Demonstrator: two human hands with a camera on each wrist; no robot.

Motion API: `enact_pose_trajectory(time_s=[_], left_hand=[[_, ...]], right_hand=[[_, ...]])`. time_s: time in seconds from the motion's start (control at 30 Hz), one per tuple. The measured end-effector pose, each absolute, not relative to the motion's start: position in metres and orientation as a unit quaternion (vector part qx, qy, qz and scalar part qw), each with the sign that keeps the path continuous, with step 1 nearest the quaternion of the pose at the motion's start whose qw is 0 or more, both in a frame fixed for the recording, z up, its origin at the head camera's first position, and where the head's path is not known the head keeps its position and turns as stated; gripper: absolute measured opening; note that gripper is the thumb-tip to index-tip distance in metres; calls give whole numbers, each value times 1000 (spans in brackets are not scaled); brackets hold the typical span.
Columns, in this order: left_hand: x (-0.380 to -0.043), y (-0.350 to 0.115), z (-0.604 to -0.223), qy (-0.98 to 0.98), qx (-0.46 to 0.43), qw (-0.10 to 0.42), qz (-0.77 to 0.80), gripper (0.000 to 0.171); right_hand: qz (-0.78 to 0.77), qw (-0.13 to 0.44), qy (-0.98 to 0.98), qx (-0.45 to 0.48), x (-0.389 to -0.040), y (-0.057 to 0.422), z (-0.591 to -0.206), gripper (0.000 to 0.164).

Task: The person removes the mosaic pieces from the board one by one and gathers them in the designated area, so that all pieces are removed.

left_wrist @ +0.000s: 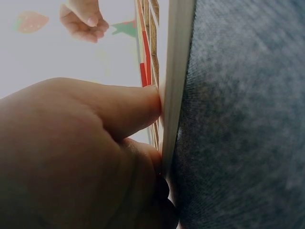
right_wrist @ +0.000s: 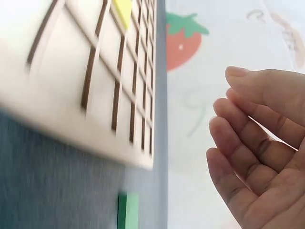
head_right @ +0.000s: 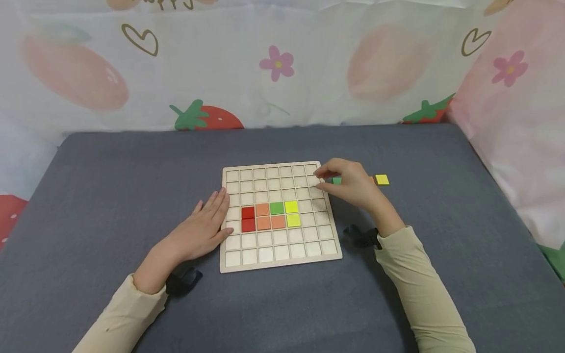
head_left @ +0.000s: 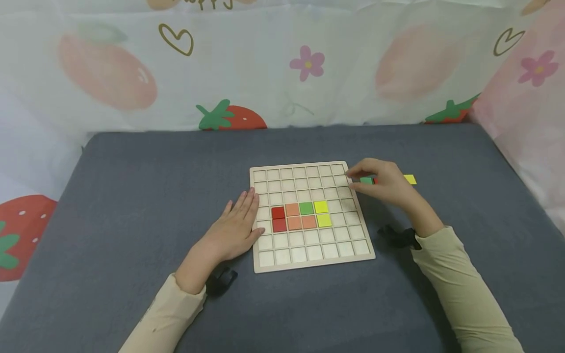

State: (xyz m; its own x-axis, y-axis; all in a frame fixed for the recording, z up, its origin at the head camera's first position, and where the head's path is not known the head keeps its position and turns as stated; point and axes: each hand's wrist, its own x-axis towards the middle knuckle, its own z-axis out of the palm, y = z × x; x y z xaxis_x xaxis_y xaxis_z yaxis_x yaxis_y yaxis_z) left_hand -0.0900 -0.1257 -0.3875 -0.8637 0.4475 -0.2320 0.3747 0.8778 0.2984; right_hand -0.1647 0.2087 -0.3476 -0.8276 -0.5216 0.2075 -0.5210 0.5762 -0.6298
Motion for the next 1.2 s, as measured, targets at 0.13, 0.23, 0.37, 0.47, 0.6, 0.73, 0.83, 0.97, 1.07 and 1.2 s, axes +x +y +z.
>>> enact_pose_trajectory(time_s=[0.13,0.23,0.37,0.47,0.6,0.73,0.83,0.97,1.07,1.2], left_hand=[[-90,-125,-388,957,215,150,122,74],[-90,-125,-388,957,214,151,122,74],[-90,-125,-388,957,215,153,122,74],[-90,-125,-388,957,214,155,120,74],[-90,-124,-387,958,210,155,116,74],[-90,-124,-387,959,208,156,115,74],[-90,-124,-385,958,208,157,117,74],[-90,-124,-385,959,207,157,116,74],[-91,-124,-385,959,208,155,114,74],[-91,-125,-385,959,207,156,113,74]], right_hand=[[-357,15,880,-312,-165,196,-349,22],[-365,30,875,-316,-165,186,-349,23],[-372,50,869,-321,-163,173,-348,24],[-374,60,866,-328,-162,164,-349,25],[-377,74,859,-337,-161,153,-352,24],[-385,82,850,-351,-161,144,-354,22],[-386,86,845,-360,-160,139,-354,22],[-378,91,846,-364,-159,131,-353,21],[-373,93,846,-369,-160,124,-354,21],[-365,96,845,-379,-160,116,-357,21]])
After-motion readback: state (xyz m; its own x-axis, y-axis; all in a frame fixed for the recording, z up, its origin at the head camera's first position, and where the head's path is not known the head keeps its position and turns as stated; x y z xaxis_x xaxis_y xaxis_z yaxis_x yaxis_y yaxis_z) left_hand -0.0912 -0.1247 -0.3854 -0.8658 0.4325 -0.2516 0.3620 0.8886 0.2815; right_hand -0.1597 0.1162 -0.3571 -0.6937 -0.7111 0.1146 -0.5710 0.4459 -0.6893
